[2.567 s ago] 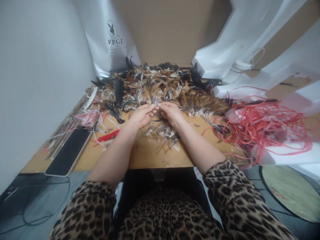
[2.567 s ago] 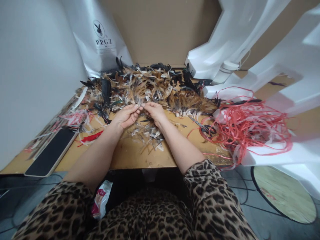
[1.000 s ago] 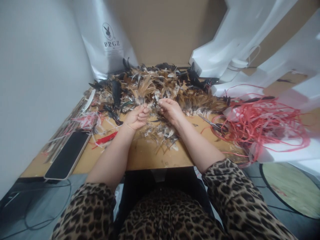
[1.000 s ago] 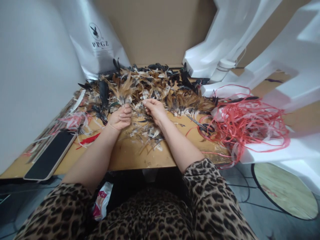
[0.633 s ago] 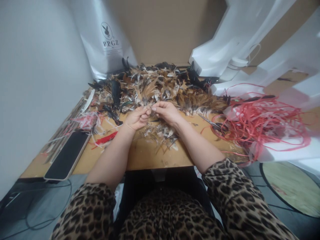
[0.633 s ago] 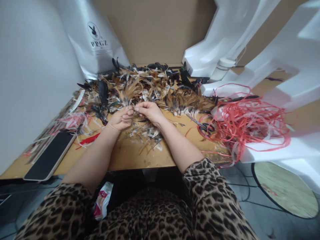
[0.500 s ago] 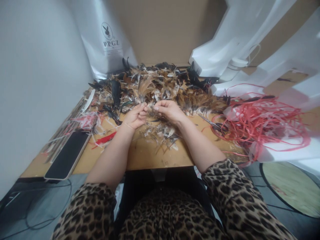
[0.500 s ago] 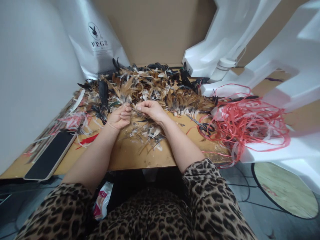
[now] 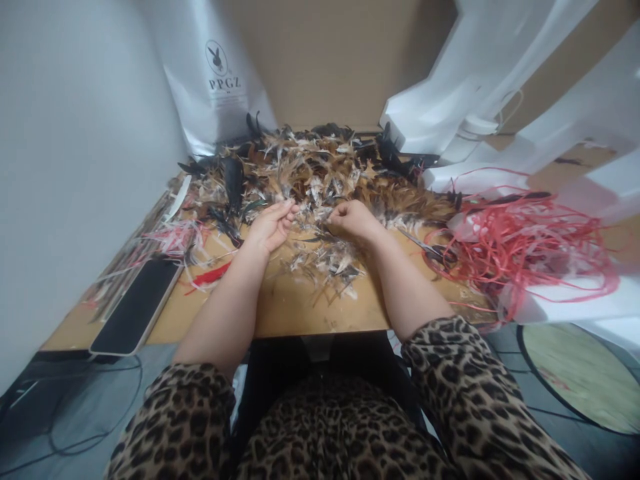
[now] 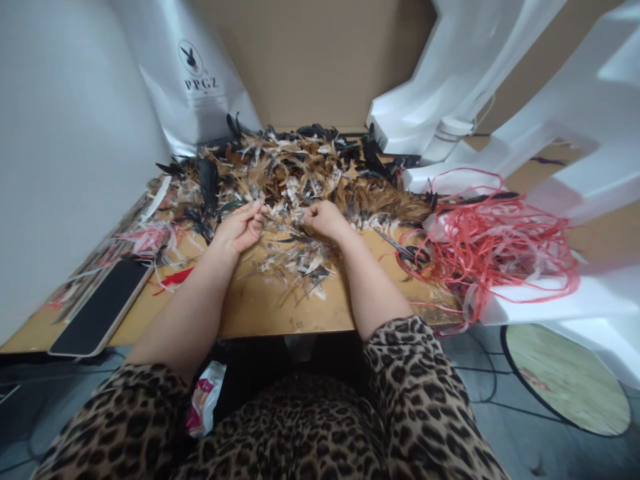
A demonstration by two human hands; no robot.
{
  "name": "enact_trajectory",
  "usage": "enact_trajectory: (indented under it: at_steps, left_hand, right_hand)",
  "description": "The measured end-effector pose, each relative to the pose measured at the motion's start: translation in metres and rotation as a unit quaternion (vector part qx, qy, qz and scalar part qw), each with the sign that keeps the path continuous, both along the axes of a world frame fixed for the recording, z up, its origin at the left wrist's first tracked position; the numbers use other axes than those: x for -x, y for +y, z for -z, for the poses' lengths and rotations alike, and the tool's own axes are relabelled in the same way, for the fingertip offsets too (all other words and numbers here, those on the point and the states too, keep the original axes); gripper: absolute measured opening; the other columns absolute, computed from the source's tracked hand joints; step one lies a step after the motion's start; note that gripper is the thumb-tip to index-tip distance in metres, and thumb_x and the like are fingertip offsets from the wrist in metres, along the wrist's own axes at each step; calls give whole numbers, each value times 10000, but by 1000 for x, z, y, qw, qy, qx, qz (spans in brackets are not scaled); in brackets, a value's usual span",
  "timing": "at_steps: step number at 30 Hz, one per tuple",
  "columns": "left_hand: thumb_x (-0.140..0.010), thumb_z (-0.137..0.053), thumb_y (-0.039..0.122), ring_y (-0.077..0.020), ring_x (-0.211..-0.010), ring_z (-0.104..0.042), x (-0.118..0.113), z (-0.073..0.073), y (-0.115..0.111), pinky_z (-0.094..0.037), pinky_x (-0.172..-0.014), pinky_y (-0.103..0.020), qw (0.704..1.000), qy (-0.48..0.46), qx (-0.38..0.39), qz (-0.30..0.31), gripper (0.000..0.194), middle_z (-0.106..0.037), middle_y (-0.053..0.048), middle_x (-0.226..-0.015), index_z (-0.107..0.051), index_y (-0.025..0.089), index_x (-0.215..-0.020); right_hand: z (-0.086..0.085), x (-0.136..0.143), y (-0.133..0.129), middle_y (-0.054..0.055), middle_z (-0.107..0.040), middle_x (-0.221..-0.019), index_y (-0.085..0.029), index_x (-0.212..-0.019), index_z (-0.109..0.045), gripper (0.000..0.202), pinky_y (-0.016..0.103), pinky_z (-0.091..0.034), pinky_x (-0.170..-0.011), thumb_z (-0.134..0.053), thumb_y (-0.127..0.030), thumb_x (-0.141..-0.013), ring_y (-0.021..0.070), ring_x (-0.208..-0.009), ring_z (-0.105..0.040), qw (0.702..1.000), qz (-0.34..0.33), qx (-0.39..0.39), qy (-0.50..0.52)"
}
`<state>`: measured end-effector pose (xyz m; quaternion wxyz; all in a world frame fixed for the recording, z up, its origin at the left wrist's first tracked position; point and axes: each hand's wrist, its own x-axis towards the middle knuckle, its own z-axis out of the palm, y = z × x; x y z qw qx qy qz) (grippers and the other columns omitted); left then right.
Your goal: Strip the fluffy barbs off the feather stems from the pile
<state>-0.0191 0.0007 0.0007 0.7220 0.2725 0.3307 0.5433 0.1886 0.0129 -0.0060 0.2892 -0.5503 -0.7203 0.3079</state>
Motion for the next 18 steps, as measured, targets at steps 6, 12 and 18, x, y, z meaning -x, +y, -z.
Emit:
enact_trajectory:
  at_steps: [6,12,18]
  left_hand:
    - [-770,-551,70,-14,-462,-536,-2,3,0,-428,-434,-82,999,24,-32,7,58,-625,-27,-640,-609,73,-765]
    - [-745,-596,92,-6,-466,-536,-2,3,0,-423,-438,-72,999,30,-35,3,26,-625,-15,-640,-607,85,-767]
    - [-744,-598,97,-10,-469,-541,-1,4,1,-424,-436,-77,999,37,-32,4,32,-630,-19,-647,-611,85,-771]
  right_hand:
    - [3,9,-2,17,-600,-601,-143,-645,-655,133,214,-340,-551,-569,-241,-625,95,-559,-487,985,20,-38,-169]
    - [2,10,-2,-10,-565,-540,-130,-636,-626,118,211,-344,-527,-595,-244,-625,69,-488,-446,999,-20,28,34]
    - [-1,6,3,-31,-539,-499,-126,-640,-605,233,181,-311,-438,-725,-303,-547,42,-430,-418,927,-14,150,343]
